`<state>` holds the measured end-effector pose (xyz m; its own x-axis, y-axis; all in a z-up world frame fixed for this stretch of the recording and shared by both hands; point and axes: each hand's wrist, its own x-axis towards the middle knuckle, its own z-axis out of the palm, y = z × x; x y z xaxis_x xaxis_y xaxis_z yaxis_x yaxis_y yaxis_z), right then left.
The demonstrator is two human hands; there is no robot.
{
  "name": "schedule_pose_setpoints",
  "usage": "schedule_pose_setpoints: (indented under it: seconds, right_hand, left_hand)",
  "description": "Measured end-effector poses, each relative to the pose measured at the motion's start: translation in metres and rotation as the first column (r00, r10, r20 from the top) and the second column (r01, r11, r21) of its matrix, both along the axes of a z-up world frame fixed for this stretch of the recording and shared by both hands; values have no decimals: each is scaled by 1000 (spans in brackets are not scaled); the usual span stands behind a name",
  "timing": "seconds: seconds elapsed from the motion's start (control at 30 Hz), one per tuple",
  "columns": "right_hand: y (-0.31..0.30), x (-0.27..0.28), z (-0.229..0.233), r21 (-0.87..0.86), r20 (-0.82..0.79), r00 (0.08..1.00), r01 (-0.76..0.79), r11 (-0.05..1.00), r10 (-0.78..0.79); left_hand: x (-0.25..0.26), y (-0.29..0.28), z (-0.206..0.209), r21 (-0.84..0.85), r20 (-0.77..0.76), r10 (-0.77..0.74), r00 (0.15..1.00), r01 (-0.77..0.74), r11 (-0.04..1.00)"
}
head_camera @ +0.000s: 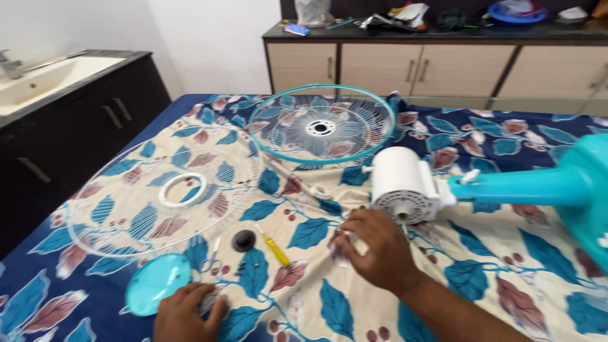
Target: The person disassembles a teal and white LG desk fan on a floral tablecloth. Using a yellow screwdriver, they remove screws from the motor housing and base, then detach the rear motor cover and base plate, leaving the components separated on the table.
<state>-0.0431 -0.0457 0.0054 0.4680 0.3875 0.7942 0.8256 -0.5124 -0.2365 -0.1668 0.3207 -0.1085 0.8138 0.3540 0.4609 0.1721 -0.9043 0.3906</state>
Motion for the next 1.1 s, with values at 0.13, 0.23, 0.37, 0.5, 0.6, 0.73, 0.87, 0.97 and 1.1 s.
schedule_pose_setpoints:
  seconds: [0.13,0.23,0.37,0.5,0.6,0.73,0.87,0.97,1.1]
  right_hand:
    - [-66,13,-6,229,-105,960,277,933,-259]
    - [-95,29,-22,340,-319,878,457,822,-356]
    - [-118,42,-42,411,-513,811,519,749,-280]
    - [-123,46,-51,416,-477,845,460,785,-242]
    - [-123,44,-49,289,-306,878,454,843,-368]
    - [-122,42,-40,221,-487,804,491,843,-340]
    - [-120,41,-33,202,-513,795,478,855,-324]
    - [-119,40,-29,187,-546,786,452,872,-291]
    - [-119,42,-25,104,-618,721,471,876,-314]
  left_hand:
    - [15,11,6,-46,-284,44,958,-59,997]
    - [29,-10,27,-133,-386,101,917,-164,978]
    - [57,-94,60,-398,-67,-123,990,86,913]
    - [85,-191,95,-500,70,-310,948,302,812]
    - [111,-247,120,-380,159,-446,881,472,795]
    - [142,-293,138,-236,330,-535,778,617,751]
    - [167,-316,146,34,348,-626,698,658,752]
    - [179,-326,148,93,272,-669,692,673,734]
    - [189,-328,149,165,242,-697,675,679,715]
